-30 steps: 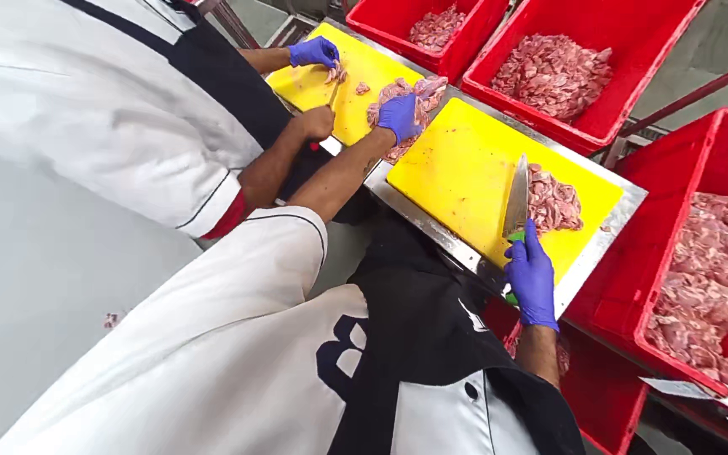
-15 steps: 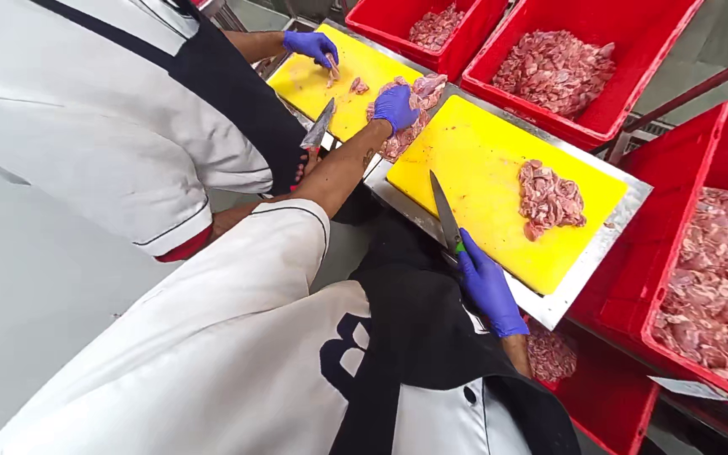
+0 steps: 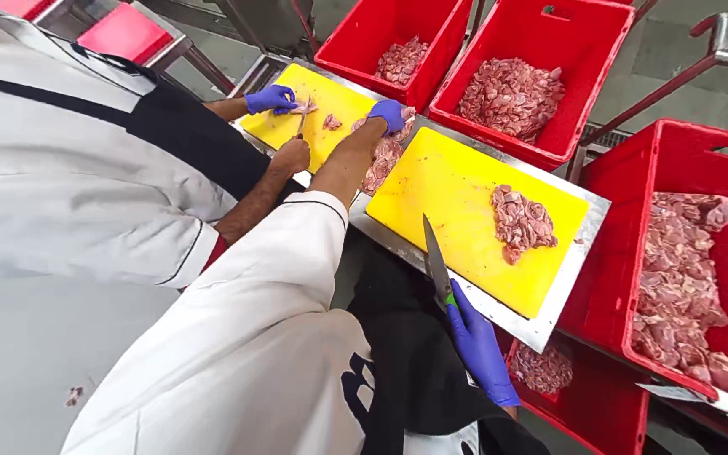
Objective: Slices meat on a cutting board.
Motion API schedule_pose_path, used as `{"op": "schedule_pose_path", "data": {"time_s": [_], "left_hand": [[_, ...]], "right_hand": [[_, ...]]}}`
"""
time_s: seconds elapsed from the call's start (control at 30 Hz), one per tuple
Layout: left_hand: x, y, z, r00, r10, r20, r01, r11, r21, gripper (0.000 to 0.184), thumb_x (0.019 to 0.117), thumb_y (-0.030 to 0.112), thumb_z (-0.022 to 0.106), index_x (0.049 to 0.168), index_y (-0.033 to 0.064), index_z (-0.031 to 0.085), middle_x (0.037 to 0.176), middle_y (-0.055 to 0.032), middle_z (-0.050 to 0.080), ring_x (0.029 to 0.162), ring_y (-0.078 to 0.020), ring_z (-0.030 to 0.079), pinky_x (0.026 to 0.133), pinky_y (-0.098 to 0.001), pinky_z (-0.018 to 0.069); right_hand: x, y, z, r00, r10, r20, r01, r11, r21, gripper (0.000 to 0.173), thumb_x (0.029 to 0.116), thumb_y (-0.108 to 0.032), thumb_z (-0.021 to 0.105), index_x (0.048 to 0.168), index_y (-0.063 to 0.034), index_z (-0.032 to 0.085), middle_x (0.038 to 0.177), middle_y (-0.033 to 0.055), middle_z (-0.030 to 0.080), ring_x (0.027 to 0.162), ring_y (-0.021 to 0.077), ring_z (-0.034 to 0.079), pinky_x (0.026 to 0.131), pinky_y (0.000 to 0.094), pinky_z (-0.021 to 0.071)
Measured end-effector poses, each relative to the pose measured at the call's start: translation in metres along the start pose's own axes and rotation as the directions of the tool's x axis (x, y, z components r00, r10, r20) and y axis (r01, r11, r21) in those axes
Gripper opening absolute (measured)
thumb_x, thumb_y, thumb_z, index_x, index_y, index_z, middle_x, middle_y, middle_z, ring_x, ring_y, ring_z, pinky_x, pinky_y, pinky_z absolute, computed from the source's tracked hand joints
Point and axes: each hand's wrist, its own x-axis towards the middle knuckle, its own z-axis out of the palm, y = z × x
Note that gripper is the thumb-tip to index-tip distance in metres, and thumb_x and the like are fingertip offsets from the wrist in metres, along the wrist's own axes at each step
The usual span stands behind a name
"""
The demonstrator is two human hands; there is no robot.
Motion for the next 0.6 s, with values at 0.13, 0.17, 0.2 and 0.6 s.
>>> {"op": "schedule_pose_path", "data": {"time_s": [0.13,0.17,0.2,0.6], "left_hand": [[-0.004,-0.015,-0.022,0.986,0.144,-0.079,-0.163,0.925,-0.344,0.042,0.1046,0.031,0.056,0.123,-0.0056,0.066,0.124,-0.0277,0.067,0.119,-0.0403,0.064,0.105,-0.0605,0.0479],[-0.011,-0.014,-0.028,0.966,0.218,-0.139,-0.257,0.858,-0.445,0.040,0.1058,0.028,0.055,0.120,-0.0075,0.065,0.118,-0.0272,0.068,0.112,-0.0371,0.067,0.102,-0.0558,0.0510],[-0.019,-0.009,-0.033,0.939,0.285,-0.193,-0.344,0.760,-0.551,0.038,0.1061,0.026,0.054,0.116,-0.0084,0.065,0.112,-0.0253,0.068,0.103,-0.0327,0.068,0.096,-0.0513,0.0543],[-0.222,0.062,0.108,0.935,0.322,-0.149,-0.339,0.683,-0.647,0.029,0.1034,0.027,0.060,0.108,-0.0014,0.065,0.091,-0.0152,0.071,0.073,-0.0240,0.071,0.070,-0.0459,0.0617]], "right_hand": [[0.006,0.004,-0.004,1.000,-0.006,-0.002,0.006,0.999,0.037,0.049,0.1079,-0.037,0.046,0.157,-0.0330,0.044,0.105,0.0027,0.075,0.079,0.0136,0.069,0.077,0.0436,0.0591],[0.010,0.003,-0.005,1.000,-0.001,0.006,0.001,0.999,0.048,0.049,0.1079,-0.036,0.046,0.157,-0.0346,0.044,0.095,0.0025,0.073,0.071,0.0140,0.066,0.070,0.0429,0.0579],[0.014,0.003,-0.007,1.000,0.007,0.016,-0.008,0.998,0.058,0.049,0.1080,-0.037,0.046,0.157,-0.0359,0.044,0.090,0.0024,0.072,0.066,0.0148,0.065,0.066,0.0429,0.0573],[0.001,0.001,-0.059,0.911,0.167,-0.376,-0.002,0.915,0.402,0.058,0.1065,-0.018,0.048,0.162,-0.0163,0.032,0.086,0.0040,0.067,0.055,0.0122,0.061,0.049,0.0301,0.0567]]}}
